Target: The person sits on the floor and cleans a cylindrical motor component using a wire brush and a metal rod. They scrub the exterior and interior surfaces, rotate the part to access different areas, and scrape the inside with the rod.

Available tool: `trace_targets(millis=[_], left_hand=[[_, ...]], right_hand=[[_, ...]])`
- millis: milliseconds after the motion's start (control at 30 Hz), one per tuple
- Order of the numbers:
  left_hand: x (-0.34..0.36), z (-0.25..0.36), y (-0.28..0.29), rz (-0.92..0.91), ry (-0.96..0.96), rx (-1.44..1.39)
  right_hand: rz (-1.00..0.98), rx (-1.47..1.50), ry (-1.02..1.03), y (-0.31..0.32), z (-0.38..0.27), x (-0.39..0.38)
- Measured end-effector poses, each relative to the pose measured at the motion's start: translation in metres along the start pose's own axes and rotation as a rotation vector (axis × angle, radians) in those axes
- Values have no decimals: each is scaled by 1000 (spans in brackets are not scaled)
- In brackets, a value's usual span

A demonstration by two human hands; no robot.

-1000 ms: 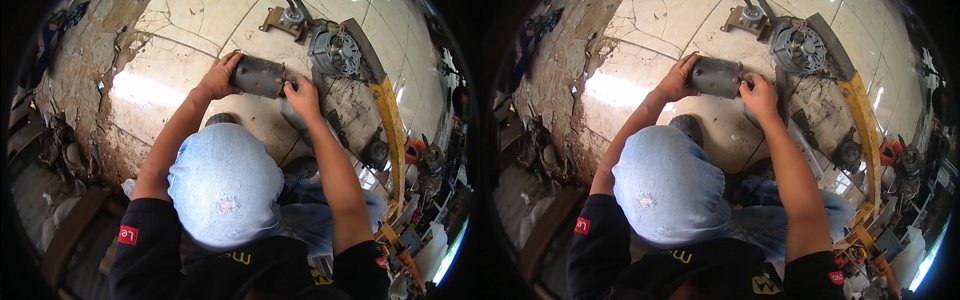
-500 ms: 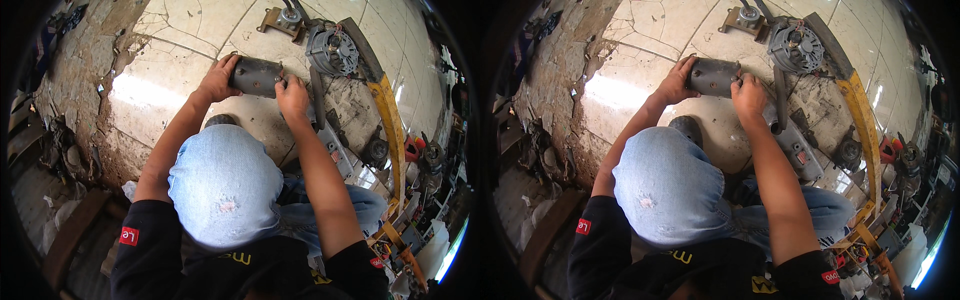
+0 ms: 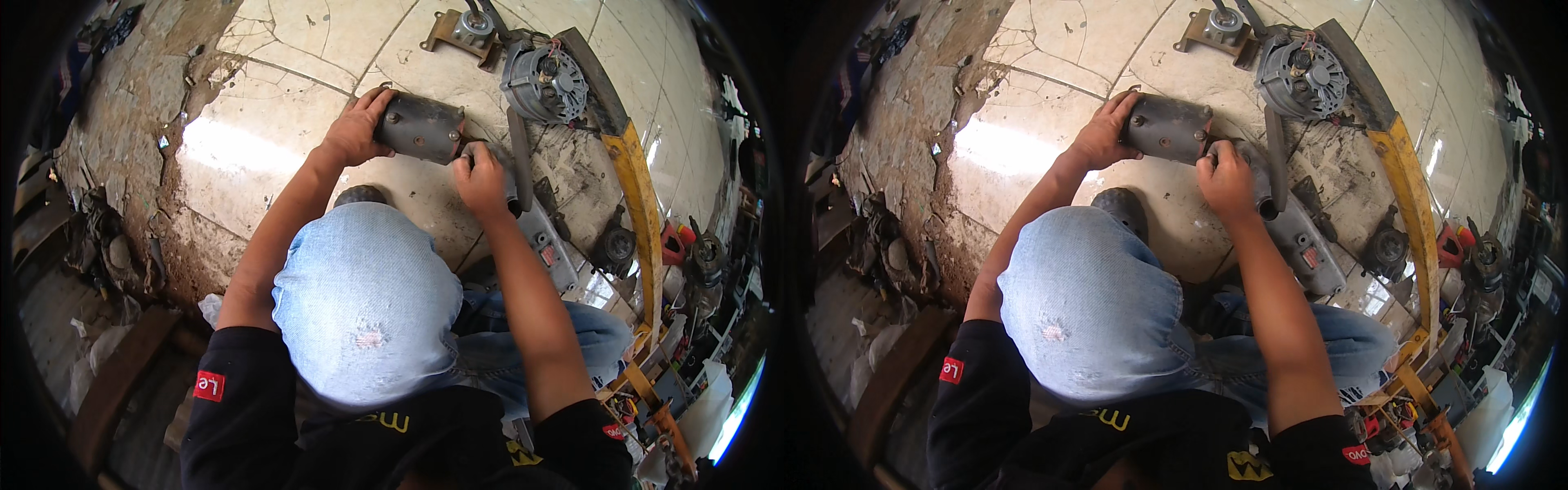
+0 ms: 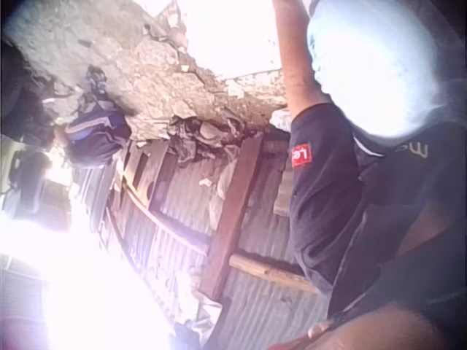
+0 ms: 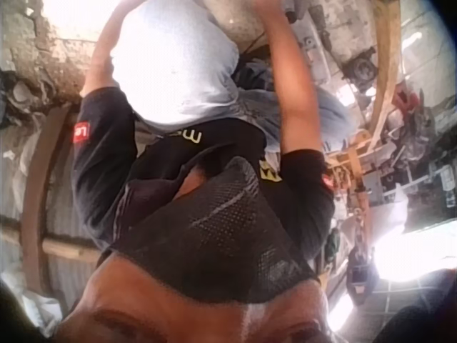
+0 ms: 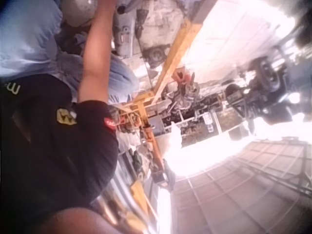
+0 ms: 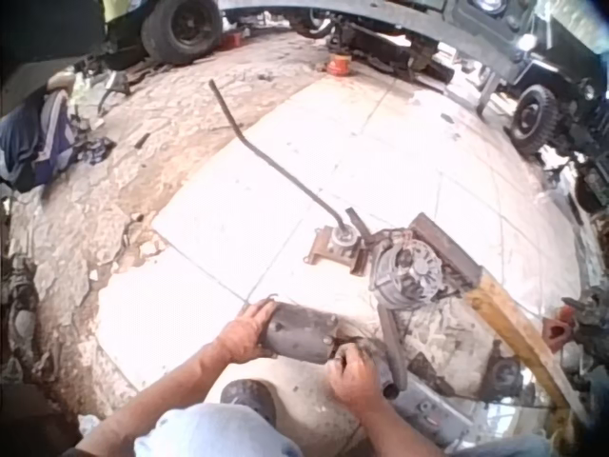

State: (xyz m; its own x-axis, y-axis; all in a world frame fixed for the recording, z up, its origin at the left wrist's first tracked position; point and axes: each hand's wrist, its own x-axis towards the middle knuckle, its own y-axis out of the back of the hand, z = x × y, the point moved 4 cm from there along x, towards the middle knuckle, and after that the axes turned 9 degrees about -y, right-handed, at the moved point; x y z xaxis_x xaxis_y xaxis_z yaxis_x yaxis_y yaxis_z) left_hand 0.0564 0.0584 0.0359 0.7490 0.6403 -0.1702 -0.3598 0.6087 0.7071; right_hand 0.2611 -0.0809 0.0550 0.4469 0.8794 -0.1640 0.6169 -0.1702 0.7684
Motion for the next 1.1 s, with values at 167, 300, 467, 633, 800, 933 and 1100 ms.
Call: trace_targets(millis=[167, 300, 467, 633, 800, 933, 1100], left_hand=[[-4, 0, -3, 36, -39, 49], [-8, 3, -4, 41, -44, 46], [-23, 5, -15, 123, -119, 114], [-43, 6, -20, 125, -232, 183], [-65, -7, -16, 199, -295, 52], [-70, -19, -13, 394, 117, -521], [-56, -14, -17, 5, 41, -246]], right_hand=[[18, 151, -228, 9, 5, 11], [-14, 214, -257, 7, -9, 12], [-259, 460, -569, -1, -22, 0], [-297, 697, -707, -14, -18, -23], [-319, 751, -736, -23, -10, -41], [-312, 785, -735, -34, -1, -53], [-275, 785, -721, -40, 0, -57]])
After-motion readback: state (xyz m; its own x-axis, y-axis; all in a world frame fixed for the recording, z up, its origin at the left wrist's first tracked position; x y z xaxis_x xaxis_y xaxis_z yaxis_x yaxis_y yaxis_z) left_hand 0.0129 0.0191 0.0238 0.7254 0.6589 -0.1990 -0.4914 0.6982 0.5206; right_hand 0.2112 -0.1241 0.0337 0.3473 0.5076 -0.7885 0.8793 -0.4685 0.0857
